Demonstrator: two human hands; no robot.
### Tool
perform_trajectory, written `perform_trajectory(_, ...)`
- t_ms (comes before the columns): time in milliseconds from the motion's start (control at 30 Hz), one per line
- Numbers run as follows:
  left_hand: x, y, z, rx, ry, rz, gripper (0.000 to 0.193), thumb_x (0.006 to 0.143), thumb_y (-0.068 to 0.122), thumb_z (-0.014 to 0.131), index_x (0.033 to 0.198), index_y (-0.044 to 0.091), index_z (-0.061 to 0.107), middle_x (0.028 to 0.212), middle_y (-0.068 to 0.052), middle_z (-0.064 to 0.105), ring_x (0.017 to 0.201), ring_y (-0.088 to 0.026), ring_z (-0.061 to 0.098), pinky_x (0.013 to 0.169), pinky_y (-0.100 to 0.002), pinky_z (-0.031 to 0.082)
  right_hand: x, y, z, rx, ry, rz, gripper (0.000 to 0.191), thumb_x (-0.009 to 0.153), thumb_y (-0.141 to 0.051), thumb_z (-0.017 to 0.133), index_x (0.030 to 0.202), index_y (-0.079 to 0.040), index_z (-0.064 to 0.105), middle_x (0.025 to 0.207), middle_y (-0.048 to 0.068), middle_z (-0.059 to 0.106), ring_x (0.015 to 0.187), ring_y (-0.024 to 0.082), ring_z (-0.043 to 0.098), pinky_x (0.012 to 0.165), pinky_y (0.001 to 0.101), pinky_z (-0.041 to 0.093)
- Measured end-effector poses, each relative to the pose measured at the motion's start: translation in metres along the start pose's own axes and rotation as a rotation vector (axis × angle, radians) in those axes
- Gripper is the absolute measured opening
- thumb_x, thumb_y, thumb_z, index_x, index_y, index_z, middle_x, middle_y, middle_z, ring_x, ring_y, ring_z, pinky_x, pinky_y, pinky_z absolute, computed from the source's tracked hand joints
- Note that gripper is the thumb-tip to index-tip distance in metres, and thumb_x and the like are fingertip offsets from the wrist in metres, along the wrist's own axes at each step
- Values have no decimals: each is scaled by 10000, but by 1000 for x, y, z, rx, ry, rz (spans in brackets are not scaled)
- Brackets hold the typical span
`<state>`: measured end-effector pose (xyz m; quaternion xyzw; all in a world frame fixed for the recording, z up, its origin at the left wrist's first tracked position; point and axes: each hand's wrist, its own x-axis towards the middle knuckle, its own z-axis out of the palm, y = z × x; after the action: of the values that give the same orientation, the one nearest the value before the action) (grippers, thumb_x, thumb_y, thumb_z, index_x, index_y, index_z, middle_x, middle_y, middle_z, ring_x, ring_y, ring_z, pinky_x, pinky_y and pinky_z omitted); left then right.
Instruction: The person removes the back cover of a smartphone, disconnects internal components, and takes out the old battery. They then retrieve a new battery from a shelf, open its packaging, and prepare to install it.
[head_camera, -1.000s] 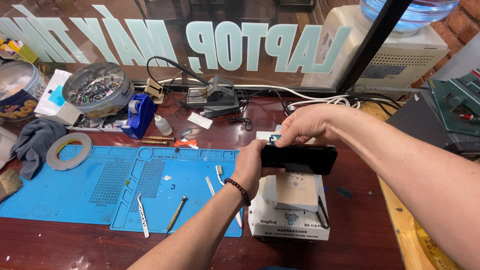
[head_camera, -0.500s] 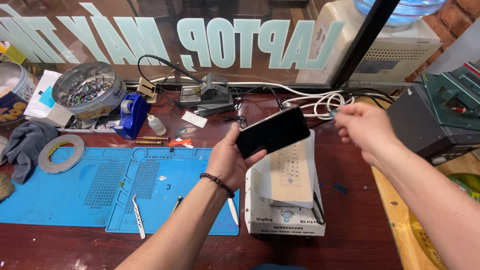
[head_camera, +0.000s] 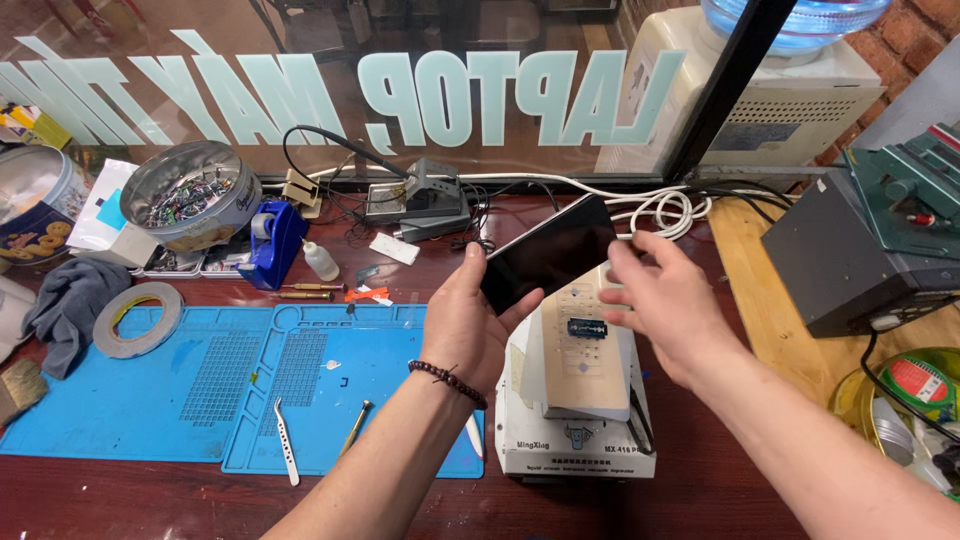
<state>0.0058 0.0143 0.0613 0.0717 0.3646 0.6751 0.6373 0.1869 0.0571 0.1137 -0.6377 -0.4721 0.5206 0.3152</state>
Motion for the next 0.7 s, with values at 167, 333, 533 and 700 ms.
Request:
perform_trajectory(167, -13, -26, 16, 121, -101, 23, 417, 1029, 400, 543, 1112, -6, 590, 1074, -120, 671, 952, -224, 689, 817, -424, 628, 8, -15, 6, 512, -150, 151, 359, 885, -314, 652, 1187, -164, 527, 1042, 12, 681, 1011, 196, 692, 908, 555, 568)
perform_trajectory(333, -17, -13, 17, 700, -201, -86, 439, 942, 423, 652, 1213, 79, 691, 1095, -25, 685, 981, -120, 620, 819, -363, 517, 29, -19, -15, 417, -334, 153, 320, 899, -246, 672, 1152, -119, 525, 953, 36, 616, 893, 222, 657, 867, 558, 580)
perform_trajectory(533, 7, 9, 29, 543, -445, -284, 606, 837, 312, 772, 1359, 103, 544, 1141, -22, 681, 981, -142, 678, 833, -371, 566, 27, -21, -20, 357, -554, 24, 533, 811, -171, 671, 1320, -180, 515, 1015, 49, 684, 925, 168, 669, 865, 459, 555)
perform_trajectory(700, 5, 7, 31, 681, -530, -350, 777, 798, 239, 841, 1454, 162, 433, 1104, -47, 621, 922, -178, 634, 782, -371, 565, 17, -17, -16, 182, -634, -35, 701, 810, -94, 680, 1464, -176, 440, 1026, 98, 675, 938, 146, 644, 917, 343, 526)
